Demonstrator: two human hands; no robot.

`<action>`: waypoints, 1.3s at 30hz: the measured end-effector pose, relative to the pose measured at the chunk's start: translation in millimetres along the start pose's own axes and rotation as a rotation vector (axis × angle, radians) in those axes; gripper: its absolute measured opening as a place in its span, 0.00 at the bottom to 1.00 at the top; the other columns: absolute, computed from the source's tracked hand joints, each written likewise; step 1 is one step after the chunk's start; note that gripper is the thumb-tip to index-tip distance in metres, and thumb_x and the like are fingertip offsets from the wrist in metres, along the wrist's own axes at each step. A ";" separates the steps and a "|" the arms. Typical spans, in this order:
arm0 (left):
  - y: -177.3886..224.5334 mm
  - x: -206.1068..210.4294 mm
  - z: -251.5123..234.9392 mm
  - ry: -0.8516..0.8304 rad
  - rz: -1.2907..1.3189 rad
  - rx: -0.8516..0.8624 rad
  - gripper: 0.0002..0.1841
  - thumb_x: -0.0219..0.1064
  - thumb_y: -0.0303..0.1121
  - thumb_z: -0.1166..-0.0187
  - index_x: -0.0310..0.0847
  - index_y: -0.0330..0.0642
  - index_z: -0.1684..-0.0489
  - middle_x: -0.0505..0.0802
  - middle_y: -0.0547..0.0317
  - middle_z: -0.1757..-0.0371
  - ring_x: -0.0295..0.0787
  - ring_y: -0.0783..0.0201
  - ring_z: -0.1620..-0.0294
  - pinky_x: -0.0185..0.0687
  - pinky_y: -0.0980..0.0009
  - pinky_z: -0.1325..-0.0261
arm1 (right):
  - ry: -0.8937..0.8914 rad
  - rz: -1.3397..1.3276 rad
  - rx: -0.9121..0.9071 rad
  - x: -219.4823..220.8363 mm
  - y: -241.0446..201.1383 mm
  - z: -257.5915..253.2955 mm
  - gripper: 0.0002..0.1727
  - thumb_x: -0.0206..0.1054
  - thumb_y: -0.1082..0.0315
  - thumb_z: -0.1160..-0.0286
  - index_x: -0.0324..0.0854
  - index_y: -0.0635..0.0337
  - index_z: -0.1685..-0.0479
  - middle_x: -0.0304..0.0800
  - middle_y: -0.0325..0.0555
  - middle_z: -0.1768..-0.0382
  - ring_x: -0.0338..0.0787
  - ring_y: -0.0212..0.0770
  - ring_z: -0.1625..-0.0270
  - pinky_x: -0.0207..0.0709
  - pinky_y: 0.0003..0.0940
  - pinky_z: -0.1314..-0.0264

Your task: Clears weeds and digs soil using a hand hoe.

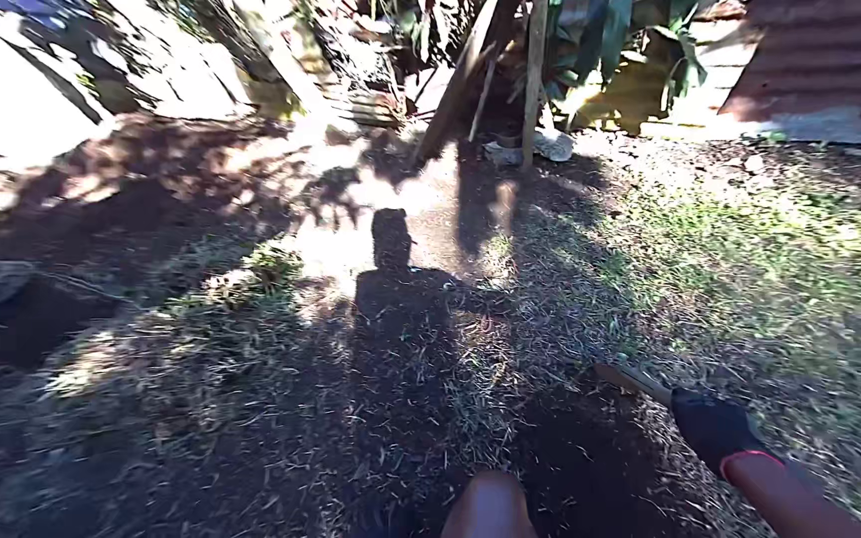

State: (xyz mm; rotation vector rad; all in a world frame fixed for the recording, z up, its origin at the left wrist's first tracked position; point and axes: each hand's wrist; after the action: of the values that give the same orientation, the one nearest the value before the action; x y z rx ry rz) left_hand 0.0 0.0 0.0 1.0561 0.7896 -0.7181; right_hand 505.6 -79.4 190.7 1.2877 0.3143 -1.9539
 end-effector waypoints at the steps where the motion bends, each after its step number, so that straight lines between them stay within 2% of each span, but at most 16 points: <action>1: 23.5 2.1 -11.4 -0.018 -0.039 0.030 0.34 0.53 0.53 0.12 0.69 0.34 0.17 0.71 0.32 0.14 0.61 0.33 0.11 0.53 0.37 0.11 | 0.007 0.008 0.009 0.5 1.1 3.1 0.21 0.59 0.68 0.16 0.75 0.67 0.28 0.85 0.70 0.37 0.85 0.72 0.33 0.77 0.70 0.36; 3: 53.1 23.4 -34.3 0.010 -0.033 0.050 0.35 0.53 0.55 0.12 0.66 0.37 0.14 0.66 0.34 0.11 0.55 0.31 0.09 0.44 0.32 0.11 | 0.028 0.011 0.021 2.8 4.5 6.4 0.23 0.58 0.66 0.15 0.72 0.67 0.24 0.84 0.72 0.36 0.84 0.73 0.33 0.77 0.72 0.36; 6: 38.1 88.0 -69.6 0.129 -0.166 0.082 0.39 0.49 0.62 0.15 0.60 0.48 0.09 0.61 0.38 0.08 0.46 0.29 0.07 0.34 0.21 0.16 | 0.011 0.028 0.080 -0.1 0.7 13.3 0.25 0.60 0.65 0.16 0.71 0.65 0.22 0.83 0.72 0.36 0.84 0.74 0.34 0.77 0.73 0.37; 11: 25.8 100.5 -73.0 0.100 -0.315 0.073 0.41 0.41 0.66 0.15 0.49 0.55 0.04 0.54 0.41 0.05 0.42 0.34 0.05 0.32 0.25 0.13 | -0.076 -0.140 0.241 11.2 7.3 27.0 0.30 0.66 0.55 0.19 0.71 0.62 0.23 0.85 0.71 0.38 0.85 0.72 0.34 0.74 0.75 0.37; 13: 0.3 128.5 -82.1 0.322 -0.375 0.169 0.41 0.35 0.69 0.15 0.55 0.56 0.06 0.63 0.40 0.08 0.53 0.36 0.08 0.34 0.27 0.13 | -0.062 -0.471 0.335 39.5 17.1 42.9 0.34 0.67 0.49 0.19 0.70 0.62 0.22 0.86 0.66 0.41 0.89 0.64 0.41 0.80 0.68 0.40; 14: -7.4 139.8 -85.2 0.439 -0.412 0.211 0.41 0.32 0.69 0.14 0.63 0.54 0.09 0.70 0.40 0.12 0.61 0.36 0.11 0.39 0.27 0.14 | -0.020 -0.708 0.369 60.0 17.6 50.6 0.33 0.67 0.48 0.19 0.70 0.62 0.24 0.88 0.60 0.51 0.92 0.55 0.54 0.86 0.58 0.52; 16: 19.0 93.6 -71.0 0.000 -0.546 0.082 0.41 0.32 0.66 0.12 0.46 0.53 0.03 0.56 0.41 0.05 0.49 0.39 0.05 0.41 0.27 0.13 | 0.062 -1.263 0.400 106.9 2.0 64.7 0.28 0.65 0.51 0.16 0.70 0.63 0.28 0.87 0.48 0.69 0.88 0.41 0.75 0.88 0.41 0.72; 17: 26.9 74.7 -73.7 -0.253 -0.526 0.010 0.42 0.37 0.65 0.12 0.36 0.52 0.02 0.44 0.42 0.03 0.37 0.39 0.03 0.35 0.28 0.10 | 0.092 -1.514 0.410 128.2 -10.7 64.8 0.25 0.62 0.53 0.13 0.70 0.63 0.29 0.86 0.45 0.72 0.87 0.38 0.77 0.87 0.36 0.75; 18: -2.5 107.0 -73.3 0.084 -0.436 0.139 0.41 0.47 0.66 0.16 0.63 0.47 0.10 0.67 0.37 0.11 0.59 0.35 0.10 0.44 0.24 0.15 | 0.121 -1.716 0.431 145.6 -27.0 60.5 0.23 0.59 0.54 0.11 0.72 0.63 0.30 0.86 0.43 0.72 0.87 0.36 0.77 0.87 0.34 0.74; 21: 1.6 108.5 -75.6 0.126 -0.462 0.123 0.41 0.40 0.68 0.16 0.55 0.53 0.06 0.63 0.42 0.08 0.56 0.38 0.09 0.40 0.26 0.14 | 0.148 -2.128 0.476 191.7 -104.9 40.0 0.18 0.52 0.53 0.07 0.77 0.59 0.45 0.83 0.37 0.75 0.83 0.31 0.78 0.83 0.29 0.75; 24: 70.8 38.2 -45.5 -0.182 -0.424 0.057 0.39 0.41 0.58 0.08 0.43 0.42 0.04 0.49 0.32 0.05 0.42 0.34 0.05 0.36 0.35 0.08 | -0.080 -1.836 0.345 239.8 -184.1 76.0 0.22 0.54 0.54 0.08 0.75 0.67 0.36 0.85 0.43 0.71 0.85 0.36 0.73 0.85 0.35 0.68; 27: 27.2 93.9 -64.6 0.227 -0.383 0.153 0.39 0.42 0.63 0.13 0.61 0.45 0.10 0.68 0.33 0.12 0.59 0.34 0.11 0.42 0.30 0.12 | -0.342 -1.446 0.284 240.7 -202.3 129.6 0.31 0.64 0.45 0.17 0.75 0.63 0.30 0.89 0.46 0.63 0.89 0.39 0.66 0.88 0.42 0.59; 28: 19.6 98.4 -72.2 0.213 -0.390 0.125 0.40 0.42 0.65 0.14 0.59 0.47 0.09 0.67 0.33 0.12 0.58 0.33 0.10 0.44 0.28 0.13 | -0.360 -1.439 0.317 240.0 -200.0 141.0 0.31 0.66 0.45 0.19 0.74 0.62 0.29 0.89 0.46 0.64 0.89 0.40 0.67 0.87 0.43 0.60; 31: 25.2 89.5 -80.1 0.119 -0.419 0.083 0.40 0.43 0.64 0.14 0.56 0.49 0.07 0.62 0.34 0.09 0.54 0.32 0.09 0.44 0.27 0.14 | -0.151 -1.741 0.413 236.5 -186.0 138.2 0.23 0.63 0.54 0.15 0.74 0.68 0.37 0.85 0.45 0.76 0.85 0.40 0.79 0.85 0.38 0.75; 35: 21.6 91.5 -80.3 0.149 -0.465 0.088 0.40 0.43 0.65 0.15 0.58 0.50 0.08 0.65 0.35 0.11 0.56 0.33 0.09 0.46 0.28 0.14 | 0.206 -2.111 0.547 193.6 -168.4 69.1 0.19 0.49 0.55 0.06 0.75 0.63 0.42 0.82 0.36 0.79 0.83 0.31 0.80 0.83 0.29 0.76; 39: 19.4 95.1 -79.5 0.196 -0.414 0.109 0.39 0.43 0.65 0.15 0.59 0.50 0.09 0.65 0.36 0.10 0.56 0.34 0.09 0.44 0.28 0.14 | 0.103 -2.094 0.526 199.1 -189.0 10.5 0.18 0.52 0.57 0.06 0.72 0.65 0.41 0.83 0.42 0.76 0.84 0.36 0.78 0.85 0.33 0.74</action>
State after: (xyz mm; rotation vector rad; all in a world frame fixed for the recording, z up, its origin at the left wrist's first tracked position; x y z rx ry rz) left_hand 49.5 68.1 -93.0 1.0830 1.1686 -1.0272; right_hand 324.8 -48.1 -13.8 1.3396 1.8539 -3.7591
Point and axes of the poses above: each hand's wrist, its own z-axis away from the middle knuckle, its own x-axis out of the palm, y = z × x
